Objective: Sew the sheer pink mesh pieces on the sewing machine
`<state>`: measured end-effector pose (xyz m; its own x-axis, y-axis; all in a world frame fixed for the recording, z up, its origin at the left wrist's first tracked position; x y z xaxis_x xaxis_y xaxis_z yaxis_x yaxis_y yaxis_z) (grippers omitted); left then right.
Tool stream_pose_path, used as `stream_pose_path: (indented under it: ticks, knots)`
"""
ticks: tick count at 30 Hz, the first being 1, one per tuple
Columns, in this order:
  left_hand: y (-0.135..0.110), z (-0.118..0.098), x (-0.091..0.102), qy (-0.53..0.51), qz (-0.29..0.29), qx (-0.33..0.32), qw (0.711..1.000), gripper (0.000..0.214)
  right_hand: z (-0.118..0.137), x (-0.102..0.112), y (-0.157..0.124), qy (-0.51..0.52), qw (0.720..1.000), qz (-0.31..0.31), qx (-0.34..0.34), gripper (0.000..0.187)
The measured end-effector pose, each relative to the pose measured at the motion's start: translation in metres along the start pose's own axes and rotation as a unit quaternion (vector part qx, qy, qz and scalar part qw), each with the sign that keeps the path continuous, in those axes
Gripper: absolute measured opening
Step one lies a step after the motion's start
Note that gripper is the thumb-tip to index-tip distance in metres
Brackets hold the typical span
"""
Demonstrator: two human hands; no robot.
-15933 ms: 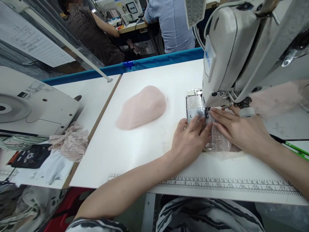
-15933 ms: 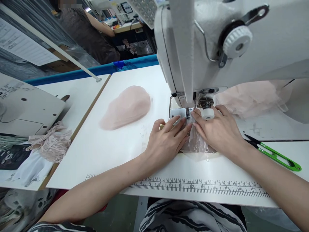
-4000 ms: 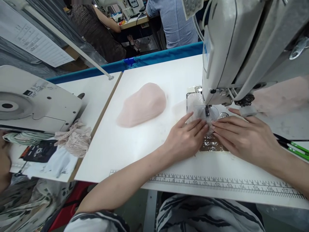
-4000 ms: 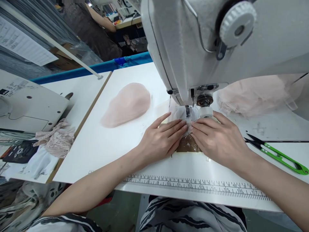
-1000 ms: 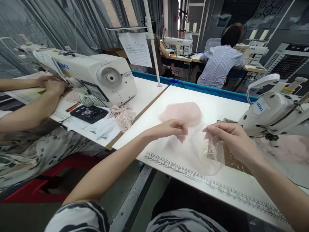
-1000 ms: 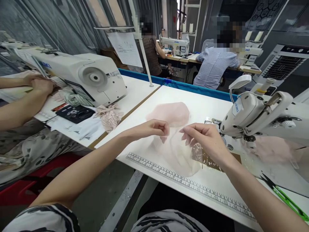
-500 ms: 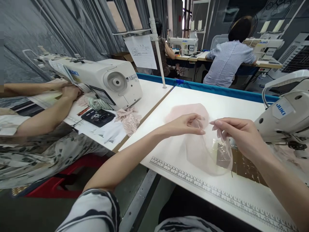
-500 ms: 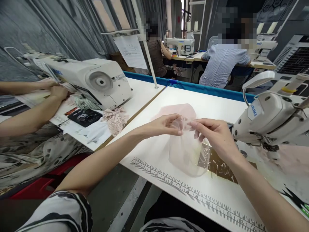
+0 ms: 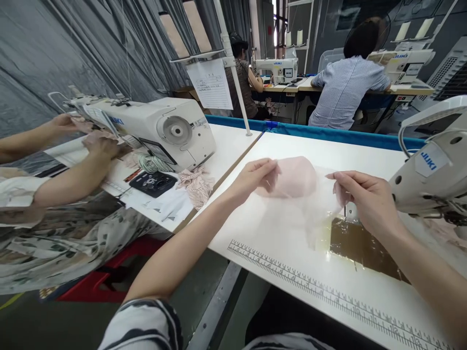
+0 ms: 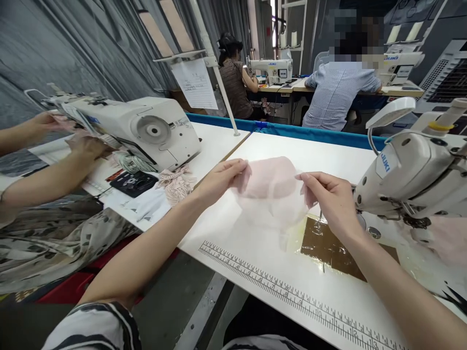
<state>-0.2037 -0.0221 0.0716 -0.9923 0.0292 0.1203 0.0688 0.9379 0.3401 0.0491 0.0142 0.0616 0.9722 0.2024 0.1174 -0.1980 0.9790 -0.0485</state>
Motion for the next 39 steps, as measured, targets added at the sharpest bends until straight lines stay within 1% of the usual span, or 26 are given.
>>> stream_pose_path:
  ticks: [2,3,4,6,8,10,12,15,18,20,25,28,31,33,35,38,39]
  knots:
    - [0.023,-0.003,0.007,0.103,-0.022,-0.055,0.993,0.039,-0.001,-0.008,0.011,0.020,1.000,-0.001,-0.002,0.028]
    - [0.037,-0.002,0.011,0.164,-0.017,-0.079,0.983,0.038,-0.002,-0.012,0.019,0.028,1.000,-0.005,-0.002,0.028]
    - [0.052,0.003,0.014,0.186,-0.011,-0.085,0.979,0.035,-0.003,-0.015,0.027,0.032,0.999,-0.010,-0.004,0.028]
    - [0.080,0.017,0.020,0.215,0.004,-0.085,0.973,0.030,-0.010,-0.021,0.047,0.031,0.999,-0.026,-0.010,0.027]
    - [0.104,0.038,0.023,0.246,0.018,-0.071,0.967,0.029,-0.021,-0.025,0.068,0.018,0.999,-0.038,-0.026,0.028]
    - [0.119,0.060,0.022,0.279,0.034,-0.051,0.958,0.028,-0.034,-0.028,0.087,-0.009,0.998,-0.042,-0.056,0.029]
    - [0.125,0.079,0.021,0.318,0.038,-0.036,0.947,0.028,-0.046,-0.030,0.101,-0.041,0.995,-0.032,-0.088,0.030]
    - [0.123,0.096,0.022,0.385,0.020,-0.029,0.922,0.026,-0.058,-0.031,0.111,-0.080,0.990,-0.010,-0.119,0.035]
    - [0.116,0.101,0.024,0.444,-0.001,-0.024,0.896,0.016,-0.060,-0.031,0.114,-0.111,0.986,0.003,-0.123,0.037]
    - [0.110,0.100,0.024,0.472,-0.001,-0.018,0.882,0.014,-0.058,-0.031,0.115,-0.131,0.984,0.006,-0.120,0.037]
    - [0.101,0.096,0.016,0.532,0.013,-0.009,0.847,0.023,-0.054,-0.030,0.115,-0.186,0.977,0.003,-0.103,0.037]
    - [0.097,0.092,0.011,0.573,0.025,-0.014,0.819,0.027,-0.054,-0.028,0.114,-0.211,0.974,-0.003,-0.086,0.035]
    - [0.092,0.083,0.011,0.610,0.037,-0.029,0.791,0.031,-0.051,-0.023,0.107,-0.224,0.973,-0.002,-0.061,0.034]
    - [0.087,0.072,0.014,0.629,0.035,-0.044,0.776,0.031,-0.048,-0.018,0.095,-0.229,0.973,0.002,-0.039,0.038]
    - [0.078,0.058,0.016,0.640,0.026,-0.065,0.765,0.030,-0.044,-0.008,0.072,-0.236,0.972,0.012,-0.017,0.039]
    - [0.057,0.037,0.011,0.631,0.004,-0.113,0.767,0.022,-0.039,0.011,0.020,-0.245,0.968,0.045,0.012,0.032]
    - [0.048,0.030,0.007,0.622,-0.009,-0.143,0.770,0.018,-0.039,0.019,0.000,-0.250,0.967,0.055,0.016,0.029]
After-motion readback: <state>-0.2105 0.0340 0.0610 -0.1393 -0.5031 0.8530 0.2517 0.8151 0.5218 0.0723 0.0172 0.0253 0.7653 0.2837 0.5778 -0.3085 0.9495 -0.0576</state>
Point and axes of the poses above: each hand's wrist, its own y-axis towards the middle knuckle, its own x-axis out of the back of the hand, z = x × y, the point moved 3 cm from there along y, towards the middle knuckle, and after that the axes turned 14 degrees about -x, right-handed, at the moved point
